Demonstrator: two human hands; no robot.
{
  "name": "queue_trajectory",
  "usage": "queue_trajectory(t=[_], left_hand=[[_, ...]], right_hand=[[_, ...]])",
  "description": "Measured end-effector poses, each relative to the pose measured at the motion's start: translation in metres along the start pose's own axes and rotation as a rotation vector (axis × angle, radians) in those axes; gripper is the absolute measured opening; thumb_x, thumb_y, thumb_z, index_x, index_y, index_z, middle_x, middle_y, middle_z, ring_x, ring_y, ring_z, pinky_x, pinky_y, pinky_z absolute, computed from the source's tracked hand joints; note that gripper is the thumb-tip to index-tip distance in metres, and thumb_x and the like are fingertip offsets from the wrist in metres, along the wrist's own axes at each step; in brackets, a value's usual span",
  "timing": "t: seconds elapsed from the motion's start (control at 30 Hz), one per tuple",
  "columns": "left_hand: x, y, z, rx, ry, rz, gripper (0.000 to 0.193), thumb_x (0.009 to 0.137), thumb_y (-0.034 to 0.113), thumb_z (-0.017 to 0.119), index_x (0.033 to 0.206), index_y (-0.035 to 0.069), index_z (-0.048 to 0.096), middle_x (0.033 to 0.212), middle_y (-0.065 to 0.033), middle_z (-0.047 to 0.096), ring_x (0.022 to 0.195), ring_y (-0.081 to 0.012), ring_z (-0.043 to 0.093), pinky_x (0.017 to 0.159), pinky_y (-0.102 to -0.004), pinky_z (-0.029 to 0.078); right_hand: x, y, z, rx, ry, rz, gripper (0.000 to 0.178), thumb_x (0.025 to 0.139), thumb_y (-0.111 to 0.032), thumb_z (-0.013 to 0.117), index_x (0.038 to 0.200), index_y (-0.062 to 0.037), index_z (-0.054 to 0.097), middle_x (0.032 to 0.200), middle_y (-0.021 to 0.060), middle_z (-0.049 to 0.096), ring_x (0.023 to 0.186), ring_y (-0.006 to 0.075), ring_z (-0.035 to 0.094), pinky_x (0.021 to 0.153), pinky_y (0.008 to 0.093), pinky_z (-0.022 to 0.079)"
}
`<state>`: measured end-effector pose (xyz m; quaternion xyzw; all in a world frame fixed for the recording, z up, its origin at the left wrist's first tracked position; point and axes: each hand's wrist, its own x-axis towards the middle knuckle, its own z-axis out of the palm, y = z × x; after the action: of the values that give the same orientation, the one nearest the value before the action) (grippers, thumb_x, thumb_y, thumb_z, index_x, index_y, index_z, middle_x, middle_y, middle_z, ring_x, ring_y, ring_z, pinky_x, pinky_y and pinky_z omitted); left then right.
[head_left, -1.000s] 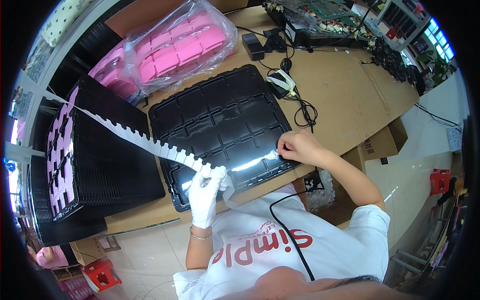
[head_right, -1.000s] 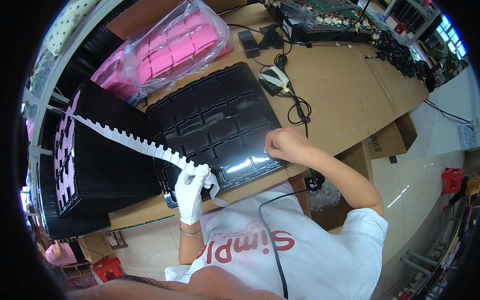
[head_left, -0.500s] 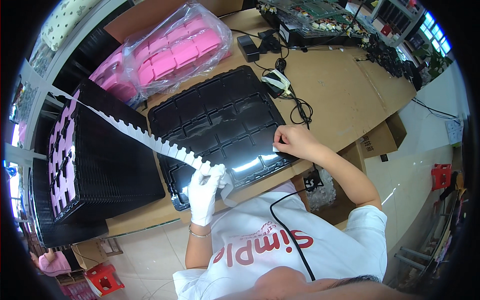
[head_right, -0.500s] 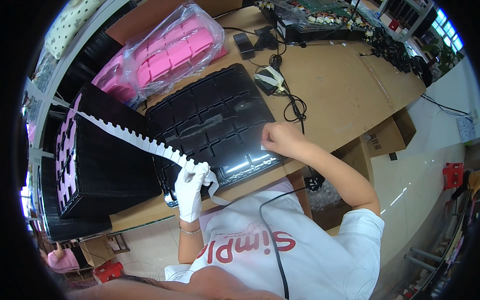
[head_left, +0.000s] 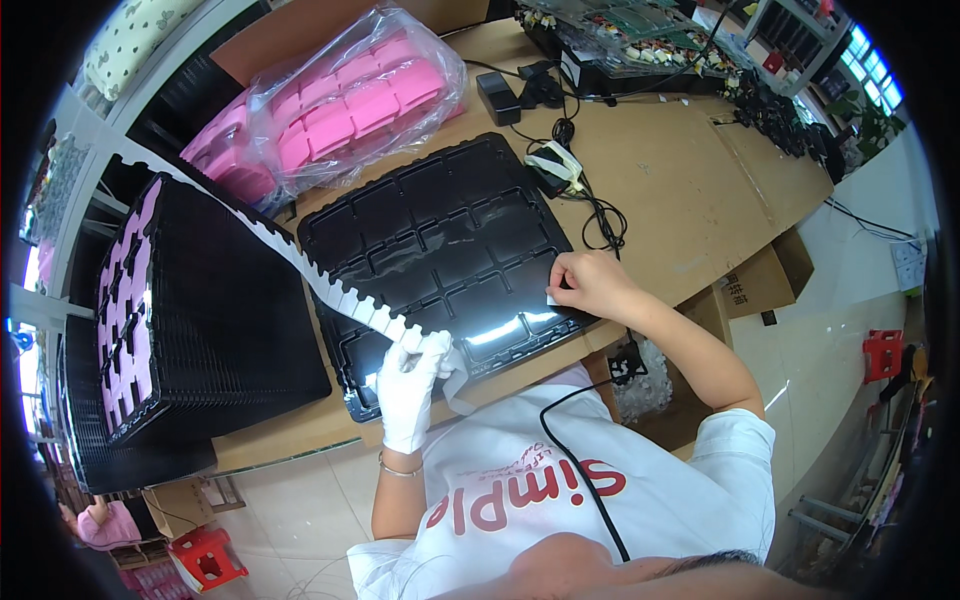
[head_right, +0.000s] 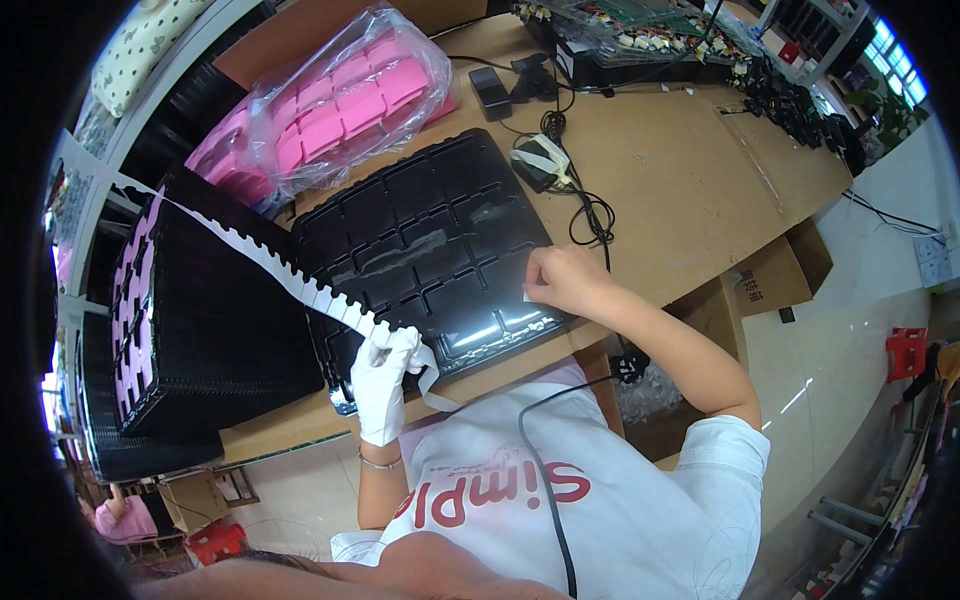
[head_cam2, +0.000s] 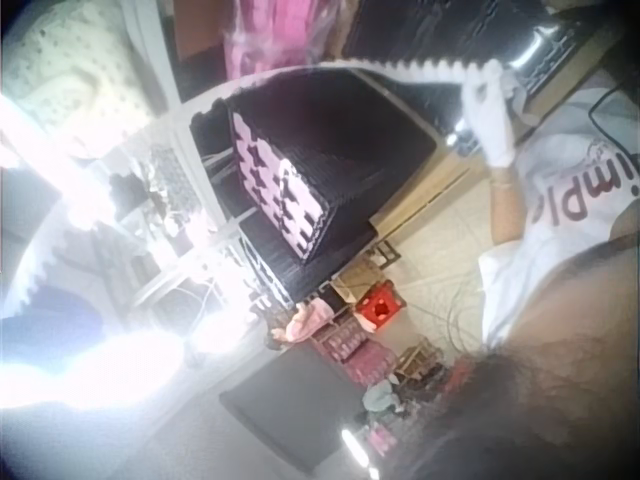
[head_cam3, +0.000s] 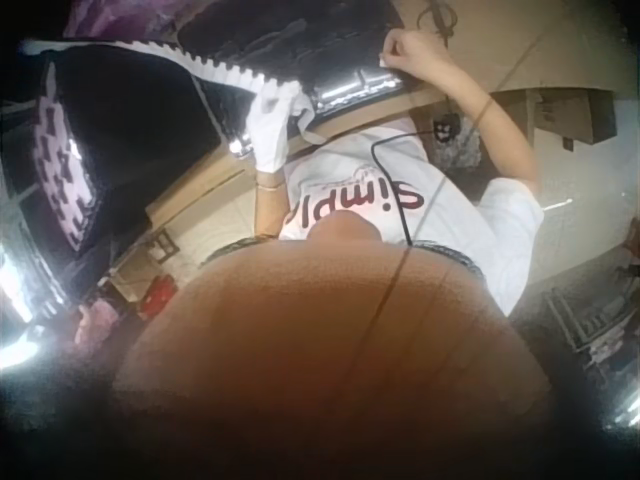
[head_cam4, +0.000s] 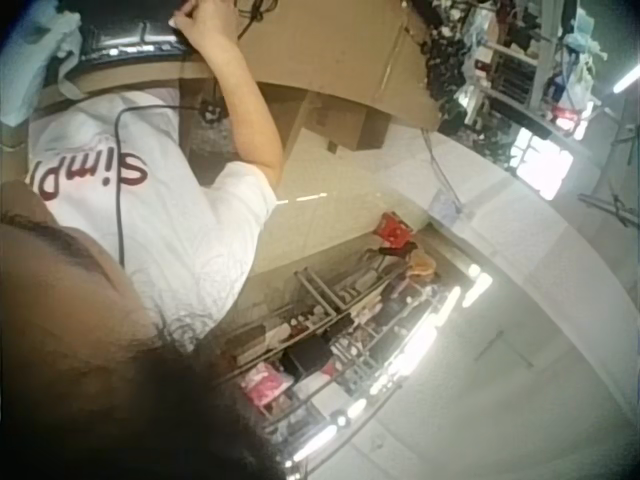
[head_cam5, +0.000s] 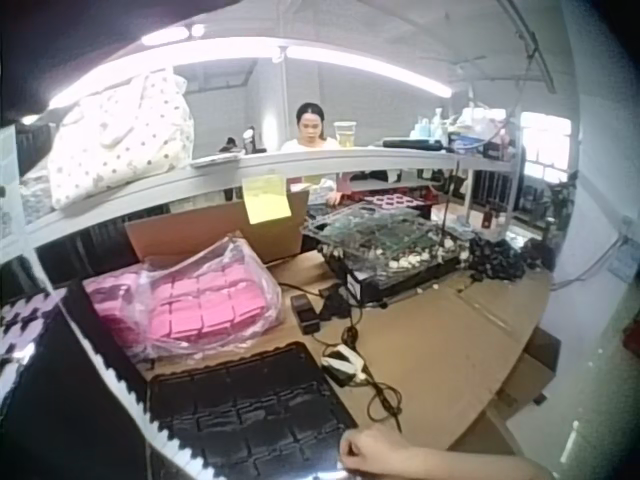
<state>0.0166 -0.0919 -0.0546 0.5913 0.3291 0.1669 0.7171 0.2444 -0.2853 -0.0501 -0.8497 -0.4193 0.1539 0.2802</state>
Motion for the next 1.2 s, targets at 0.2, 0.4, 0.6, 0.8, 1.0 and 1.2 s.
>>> queue_trajectory(t=[0.2, 0.4, 0.6, 0.8, 1.0, 1.2], left_hand=[[0.0, -0.001, 0.003, 0.034, 0.043, 0.043, 0.034, 0.089, 0.013, 0.071, 0.118, -0.002, 0.059, 0.1, -0.0085, 0.07, 0.085, -0.0103, 0.064, 0.073, -0.0229, 0.051], [-0.002, 0.006, 0.003, 0.037, -0.003, 0.028, 0.032, 0.088, 0.011, 0.072, 0.115, -0.003, 0.06, 0.094, -0.0061, 0.069, 0.079, -0.0086, 0.063, 0.071, -0.022, 0.051], [-0.048, -0.008, -0.035, 0.523, -0.12, 0.351, 0.012, 0.08, 0.009, 0.078, 0.086, 0.003, 0.069, 0.084, -0.0044, 0.068, 0.072, -0.0129, 0.063, 0.066, -0.028, 0.052], [-0.076, -0.005, -0.064, 0.956, -0.478, 0.421, 0.024, 0.081, 0.017, 0.077, 0.101, 0.004, 0.071, 0.09, -0.0121, 0.07, 0.075, -0.0217, 0.067, 0.07, -0.0263, 0.053], [-0.069, 0.042, -0.135, 0.649, -0.008, 0.095, 0.045, 0.095, 0.043, 0.057, 0.101, 0.001, 0.07, 0.085, -0.009, 0.07, 0.065, -0.0109, 0.061, 0.062, -0.0237, 0.048], [-0.002, 0.052, -0.099, 0.432, 0.264, 0.273, 0.023, 0.096, 0.022, 0.062, 0.103, 0.001, 0.069, 0.086, -0.0081, 0.068, 0.072, -0.0108, 0.063, 0.067, -0.0248, 0.049]], right_hand=[[-0.002, 0.003, 0.008, 0.02, 0.016, -0.081, 0.013, 0.075, -0.018, 0.074, 0.077, -0.0066, 0.068, 0.059, 0.0043, 0.057, 0.054, 0.0179, 0.055, 0.052, 0.0323, 0.042], [-0.031, 0.022, -0.017, 0.681, -0.095, 0.098, 0.01, 0.081, -0.01, 0.075, 0.083, -0.0054, 0.067, 0.069, -0.0064, 0.055, 0.064, 0.0031, 0.049, 0.058, 0.0227, 0.039], [-0.17, 0.119, -0.058, 0.888, 0.439, 0.342, 0.01, 0.083, -0.011, 0.065, 0.082, -0.0092, 0.056, 0.072, -0.0053, 0.048, 0.064, 0.0068, 0.047, 0.058, 0.0229, 0.038], [-0.297, 0.25, 0.071, -0.647, -0.104, 1.393, 0.054, 0.089, -0.046, 0.052, 0.125, -0.0055, 0.059, 0.132, 0.0244, 0.055, 0.131, 0.0334, 0.045, 0.107, 0.0623, 0.028], [-0.25, 0.198, -0.01, -0.325, 0.247, 1.44, 0.048, 0.096, -0.033, 0.04, 0.133, -0.0041, 0.052, 0.142, 0.0241, 0.046, 0.138, 0.0352, 0.034, 0.111, 0.0646, 0.019], [-0.151, 0.161, -0.097, -1.045, 1.308, 0.494, 0.032, 0.081, 0.004, 0.051, 0.111, -0.0059, 0.058, 0.129, 0.0128, 0.058, 0.126, 0.0346, 0.047, 0.108, 0.0537, 0.03]])
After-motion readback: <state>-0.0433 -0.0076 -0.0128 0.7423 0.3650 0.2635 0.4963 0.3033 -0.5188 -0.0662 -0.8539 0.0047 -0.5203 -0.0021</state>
